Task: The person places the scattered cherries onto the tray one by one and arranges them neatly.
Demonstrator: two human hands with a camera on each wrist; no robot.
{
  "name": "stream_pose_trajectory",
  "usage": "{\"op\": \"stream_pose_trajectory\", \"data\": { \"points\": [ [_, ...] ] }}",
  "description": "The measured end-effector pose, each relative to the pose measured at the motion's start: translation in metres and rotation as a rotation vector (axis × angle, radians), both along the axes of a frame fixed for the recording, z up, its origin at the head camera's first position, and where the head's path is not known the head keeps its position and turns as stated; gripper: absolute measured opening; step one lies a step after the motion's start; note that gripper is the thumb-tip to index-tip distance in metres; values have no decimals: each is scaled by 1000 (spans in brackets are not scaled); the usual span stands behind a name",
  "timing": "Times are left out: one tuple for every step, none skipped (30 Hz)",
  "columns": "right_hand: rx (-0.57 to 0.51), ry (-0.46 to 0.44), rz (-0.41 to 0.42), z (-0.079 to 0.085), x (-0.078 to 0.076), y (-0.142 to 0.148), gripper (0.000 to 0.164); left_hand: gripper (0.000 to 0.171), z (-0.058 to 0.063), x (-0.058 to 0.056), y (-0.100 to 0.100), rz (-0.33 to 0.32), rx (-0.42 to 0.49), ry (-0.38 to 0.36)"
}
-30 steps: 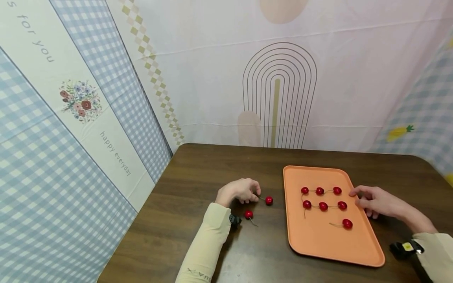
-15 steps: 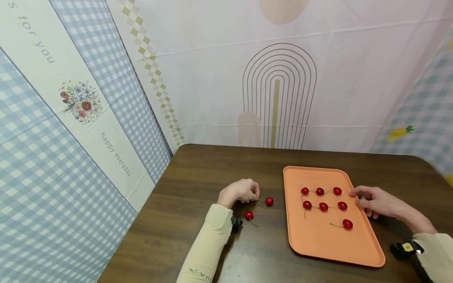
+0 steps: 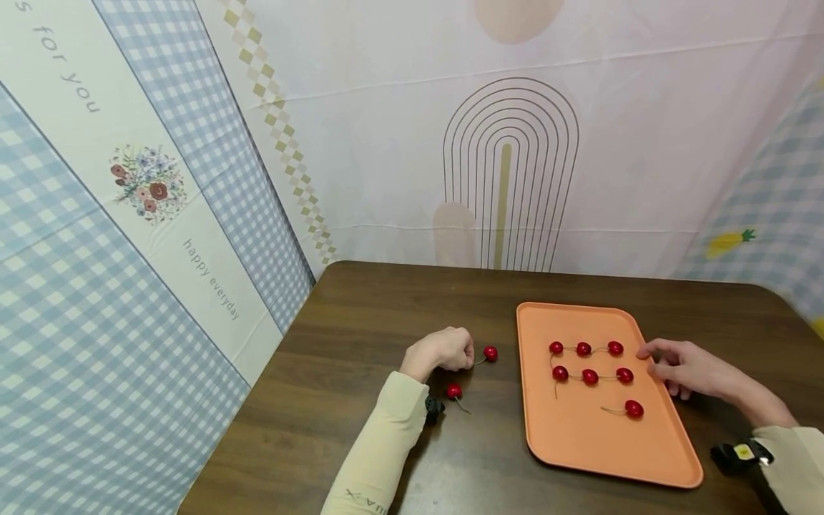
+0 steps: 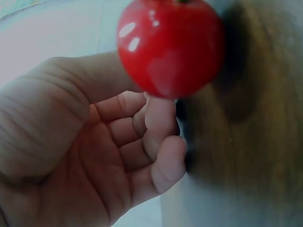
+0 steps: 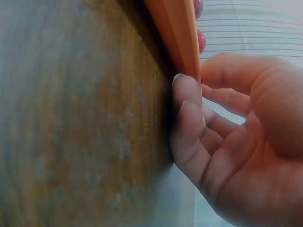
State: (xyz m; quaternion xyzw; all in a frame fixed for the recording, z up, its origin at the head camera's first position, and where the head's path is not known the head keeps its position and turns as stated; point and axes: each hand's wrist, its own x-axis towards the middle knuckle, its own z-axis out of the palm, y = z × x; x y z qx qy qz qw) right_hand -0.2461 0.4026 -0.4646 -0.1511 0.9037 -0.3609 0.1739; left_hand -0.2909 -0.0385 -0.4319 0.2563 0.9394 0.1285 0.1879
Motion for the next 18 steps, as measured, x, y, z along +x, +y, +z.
{"op": "stream_pose_trajectory", "data": {
  "points": [
    [0, -1, -1, 0, 0, 0, 36, 19, 0, 0, 0, 1, -4, 7],
    [-1, -3, -2, 0, 0, 0, 36, 19, -1, 0, 1, 2, -9, 15],
    [-1, -3, -2, 0, 0, 0, 36, 20, -1, 0, 1, 1, -16, 24],
    [-1, -3, -3, 0, 0, -1, 36, 22, -1, 0, 2, 0, -24, 34],
    [-1, -3, -3, 1, 1, -1, 36, 25, -1, 0, 3, -7, -38, 45],
    [0, 0, -3, 1, 1, -1, 36, 29, -1, 0, 5, -8, -51, 55],
    [0, 3, -2, 1, 1, -1, 36, 32, 0, 1, 6, -8, -66, 65],
    [-1, 4, -1, 2, 1, -1, 35, 33, 0, 2, 8, -4, -84, 80],
    [-1, 7, 1, 2, 2, -2, 35, 33, 1, 3, 10, 0, -103, 96],
    [1, 11, 1, 2, 2, -2, 35, 33, 2, 4, 11, 5, -121, 111],
    [-1, 13, 2, 2, 2, -2, 35, 31, 3, 5, 13, 12, -139, 123],
    [-2, 13, 3, 2, 2, -2, 35, 29, 3, 6, 14, 20, -152, 135],
    [-3, 12, 5, 3, 2, -2, 35, 27, 4, 7, 15, 31, -165, 142],
    [-6, 7, 6, 3, 2, -2, 35, 26, 4, 7, 16, 39, -173, 147],
    [-9, 3, 8, 3, 2, -2, 36, 26, 4, 8, 17, 38, -178, 147],
    [-11, -3, 9, 4, 2, -2, 36, 29, 4, 8, 17, 34, -180, 143],
    [-13, -8, 10, 4, 2, -2, 36, 33, 3, 8, 18, 23, -176, 138],
    [-13, -10, 12, 4, 2, -2, 36, 37, 3, 8, 18, 10, -168, 133]
  ]
}}
